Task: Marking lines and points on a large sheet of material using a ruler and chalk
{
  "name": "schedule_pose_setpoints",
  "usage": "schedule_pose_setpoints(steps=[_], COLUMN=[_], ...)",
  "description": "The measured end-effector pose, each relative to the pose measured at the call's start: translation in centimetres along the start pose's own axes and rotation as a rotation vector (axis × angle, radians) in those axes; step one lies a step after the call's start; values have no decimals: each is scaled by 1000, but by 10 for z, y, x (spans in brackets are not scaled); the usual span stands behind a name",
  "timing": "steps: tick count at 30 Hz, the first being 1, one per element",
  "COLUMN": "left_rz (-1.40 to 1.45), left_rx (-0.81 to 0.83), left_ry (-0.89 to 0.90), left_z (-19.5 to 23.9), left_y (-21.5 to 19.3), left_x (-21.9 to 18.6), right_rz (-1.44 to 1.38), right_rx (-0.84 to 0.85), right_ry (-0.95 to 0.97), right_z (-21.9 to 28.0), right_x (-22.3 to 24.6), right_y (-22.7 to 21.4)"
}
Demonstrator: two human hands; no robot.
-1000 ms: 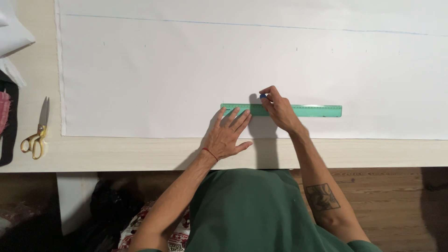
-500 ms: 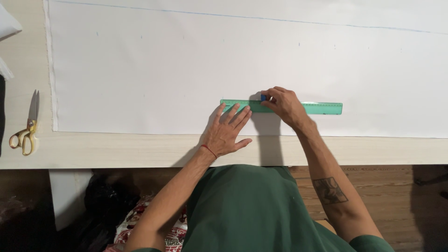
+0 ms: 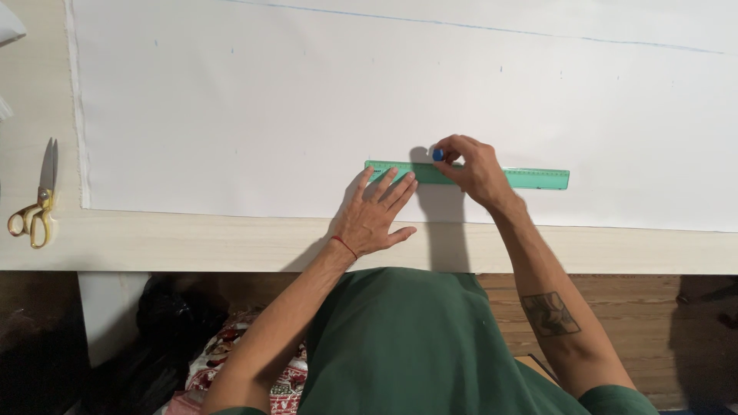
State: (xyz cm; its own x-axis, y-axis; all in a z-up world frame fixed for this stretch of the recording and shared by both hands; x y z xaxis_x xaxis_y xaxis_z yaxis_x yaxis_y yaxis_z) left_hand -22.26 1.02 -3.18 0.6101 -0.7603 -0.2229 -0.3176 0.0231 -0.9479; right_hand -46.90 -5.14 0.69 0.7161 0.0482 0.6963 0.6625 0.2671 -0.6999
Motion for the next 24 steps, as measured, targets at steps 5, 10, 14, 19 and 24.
schedule_pose_setpoints(steps=[5, 10, 14, 19, 24], left_rz=[-11, 14, 8, 16, 23], left_rx=[-2, -4, -4, -11, -6], left_ry=[-1, 0, 5, 1, 0], left_z=[-1, 0, -1, -1, 0], left_y=[-1, 1, 1, 3, 3], left_x=[0, 0, 1, 1, 1], right_rz=[-539, -513, -63, -81, -209], right_rx=[-179, -196, -187, -142, -64], right_ry=[274, 324, 223, 232, 312], right_z=[9, 9, 8, 3, 5], right_x=[-17, -9, -4, -19, 3], right_y=[0, 4, 6, 16, 8])
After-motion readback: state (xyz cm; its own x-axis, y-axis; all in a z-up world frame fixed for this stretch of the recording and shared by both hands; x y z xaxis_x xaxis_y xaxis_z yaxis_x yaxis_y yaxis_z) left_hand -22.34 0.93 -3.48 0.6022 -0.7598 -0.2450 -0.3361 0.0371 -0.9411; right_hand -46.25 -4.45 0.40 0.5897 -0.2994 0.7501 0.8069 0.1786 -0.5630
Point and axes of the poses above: each hand's wrist, its own z-axis away from the middle knuckle, its own y-axis out of the palm, x = y × z, the point moved 5 cm from there along -z, towards the middle knuckle, and after that the axes turned 1 degree about -x, right-handed, at the moved point
